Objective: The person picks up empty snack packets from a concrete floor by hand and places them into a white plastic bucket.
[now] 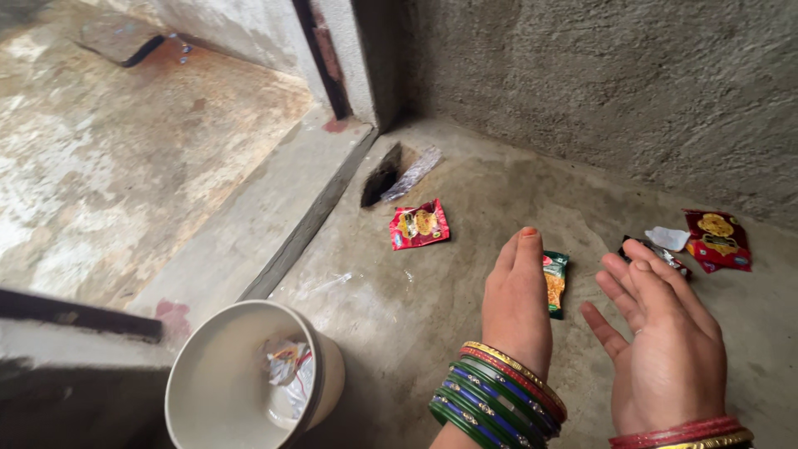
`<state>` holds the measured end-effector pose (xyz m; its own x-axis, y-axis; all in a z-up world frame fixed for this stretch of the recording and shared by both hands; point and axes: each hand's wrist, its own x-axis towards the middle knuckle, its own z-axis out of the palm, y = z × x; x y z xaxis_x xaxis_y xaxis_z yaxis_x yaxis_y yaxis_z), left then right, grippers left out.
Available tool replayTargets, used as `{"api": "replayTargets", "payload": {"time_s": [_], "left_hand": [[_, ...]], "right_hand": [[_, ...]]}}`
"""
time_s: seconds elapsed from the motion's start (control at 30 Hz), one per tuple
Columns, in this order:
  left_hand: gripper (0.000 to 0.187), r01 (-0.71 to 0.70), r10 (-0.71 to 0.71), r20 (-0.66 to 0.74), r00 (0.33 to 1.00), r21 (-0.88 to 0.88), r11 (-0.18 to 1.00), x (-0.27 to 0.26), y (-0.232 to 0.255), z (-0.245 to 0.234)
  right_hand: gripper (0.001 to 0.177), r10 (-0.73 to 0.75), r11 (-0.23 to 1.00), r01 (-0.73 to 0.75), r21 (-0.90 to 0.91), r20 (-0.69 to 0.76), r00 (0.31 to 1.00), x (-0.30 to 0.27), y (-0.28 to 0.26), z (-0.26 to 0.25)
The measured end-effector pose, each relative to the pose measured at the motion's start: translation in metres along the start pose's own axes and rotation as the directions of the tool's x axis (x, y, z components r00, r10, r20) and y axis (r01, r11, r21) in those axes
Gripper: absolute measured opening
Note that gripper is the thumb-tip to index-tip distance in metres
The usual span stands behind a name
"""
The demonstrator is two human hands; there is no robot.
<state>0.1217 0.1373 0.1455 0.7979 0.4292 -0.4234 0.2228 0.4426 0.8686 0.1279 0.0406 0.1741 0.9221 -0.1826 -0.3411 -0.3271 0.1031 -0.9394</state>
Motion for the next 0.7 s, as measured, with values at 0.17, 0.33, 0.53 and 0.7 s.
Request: {"api": "replayTargets", "payload": {"time_s": [0.17, 0.33, 0.53, 0.7], "left_hand": [[0.062, 0.060, -0.059, 0.047, 0.997, -0.018, 0.998, 0.016, 0.007, 0.004], [0.063, 0.070, -0.072, 0.072, 0.995, 0.026, 0.997, 0.033, 0.010, 0.007], [0.063, 0.051, -0.053, 0.107, 0.993, 0.016, 0.999, 0.046, 0.010, 0.012], [0.063, 0.053, -0.059, 0.105, 0.993, 0.057, 0.997, 0.049, 0.003, 0.017]], "right_hand": [[0.046, 0.017, 1.000, -0.017, -0.012, -0.058, 0.998, 0.012, -0.003, 0.010], [0.043, 0.016, 1.000, -0.015, 0.007, -0.096, 0.995, 0.023, -0.006, 0.021], [0.042, 0.003, 0.999, 0.001, 0.034, -0.119, 0.993, 0.033, -0.010, 0.026], [0.043, -0.004, 0.999, 0.009, 0.046, -0.117, 0.993, 0.039, 0.000, 0.024]]}}
